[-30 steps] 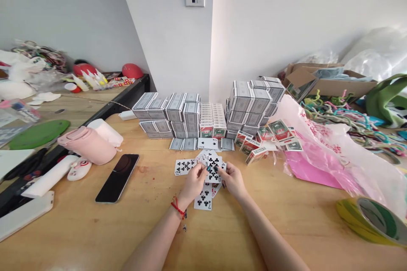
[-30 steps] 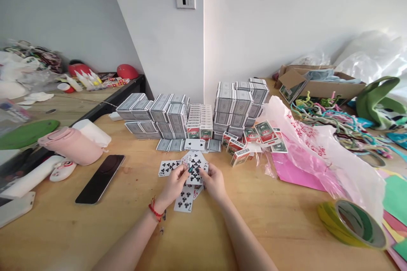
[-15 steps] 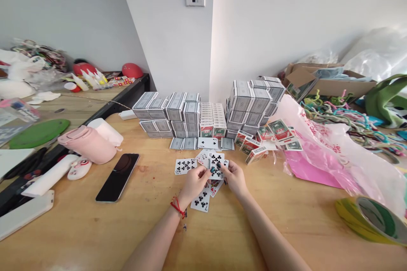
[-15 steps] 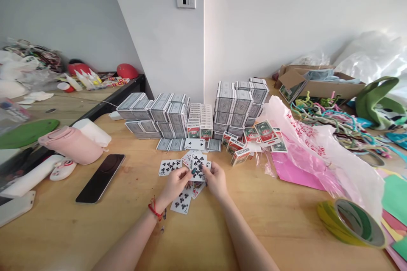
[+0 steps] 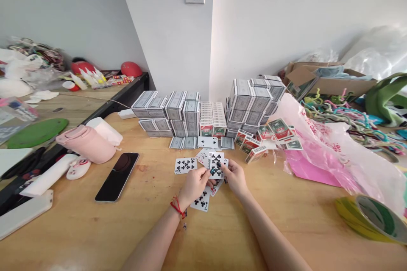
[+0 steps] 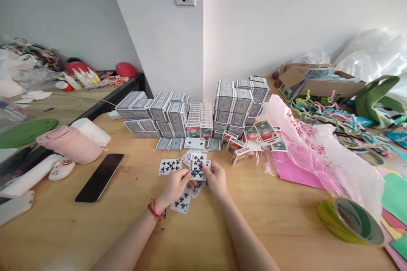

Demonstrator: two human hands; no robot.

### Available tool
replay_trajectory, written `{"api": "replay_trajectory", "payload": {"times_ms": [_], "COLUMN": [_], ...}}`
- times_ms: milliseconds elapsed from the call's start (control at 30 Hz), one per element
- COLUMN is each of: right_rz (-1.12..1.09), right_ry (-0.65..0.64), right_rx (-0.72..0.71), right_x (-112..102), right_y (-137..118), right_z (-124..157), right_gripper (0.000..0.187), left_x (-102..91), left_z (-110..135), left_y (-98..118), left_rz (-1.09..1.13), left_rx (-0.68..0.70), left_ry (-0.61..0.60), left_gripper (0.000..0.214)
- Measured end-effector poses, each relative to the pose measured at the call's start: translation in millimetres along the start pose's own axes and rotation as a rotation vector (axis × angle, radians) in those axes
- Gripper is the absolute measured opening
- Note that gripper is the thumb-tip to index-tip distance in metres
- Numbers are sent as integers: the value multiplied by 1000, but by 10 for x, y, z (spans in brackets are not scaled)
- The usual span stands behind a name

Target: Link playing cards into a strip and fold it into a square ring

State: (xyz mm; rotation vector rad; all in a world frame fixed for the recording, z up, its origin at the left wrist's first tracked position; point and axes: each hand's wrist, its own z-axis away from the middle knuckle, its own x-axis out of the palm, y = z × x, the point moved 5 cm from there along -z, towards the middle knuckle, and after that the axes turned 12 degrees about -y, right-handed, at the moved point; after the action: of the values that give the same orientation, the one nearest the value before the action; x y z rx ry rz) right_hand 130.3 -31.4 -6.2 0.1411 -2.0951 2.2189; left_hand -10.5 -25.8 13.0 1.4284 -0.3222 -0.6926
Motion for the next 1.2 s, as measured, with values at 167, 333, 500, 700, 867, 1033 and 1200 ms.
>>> {"api": "replay_trajectory", "payload": {"times_ms": [167,333,500,700,867,1033,1200], "right_rz": [6,-4,6,48,15,-32,34], "right_ry": [-21,-42,-40,-45,-83,-128,-56], "right_rx": [23,26,5,10,21,30,-8], "right_x": [8,12,27,58,84,99,57], "right_y": [-43,-43,-29,-18,-36,-23,-32], "right_z": [3,-2,1,13,23,22,20], "right_gripper": [36,38,37,38,36,36,36], "left_x": [36,55,-21,12,29,18,-28], "left_z": [11,-2,14,50,58,78,82], "left_y": [26,25,5,40,90,100,67], "left_rz": [127,271,-16,-369,-399,-330,-237], "left_rx": [0,-22,14,-9,13,50,25], "left_ry": [-42,-64,62,137,104,83,212], "left_gripper": [33,31,32,34,35,37,33]}}
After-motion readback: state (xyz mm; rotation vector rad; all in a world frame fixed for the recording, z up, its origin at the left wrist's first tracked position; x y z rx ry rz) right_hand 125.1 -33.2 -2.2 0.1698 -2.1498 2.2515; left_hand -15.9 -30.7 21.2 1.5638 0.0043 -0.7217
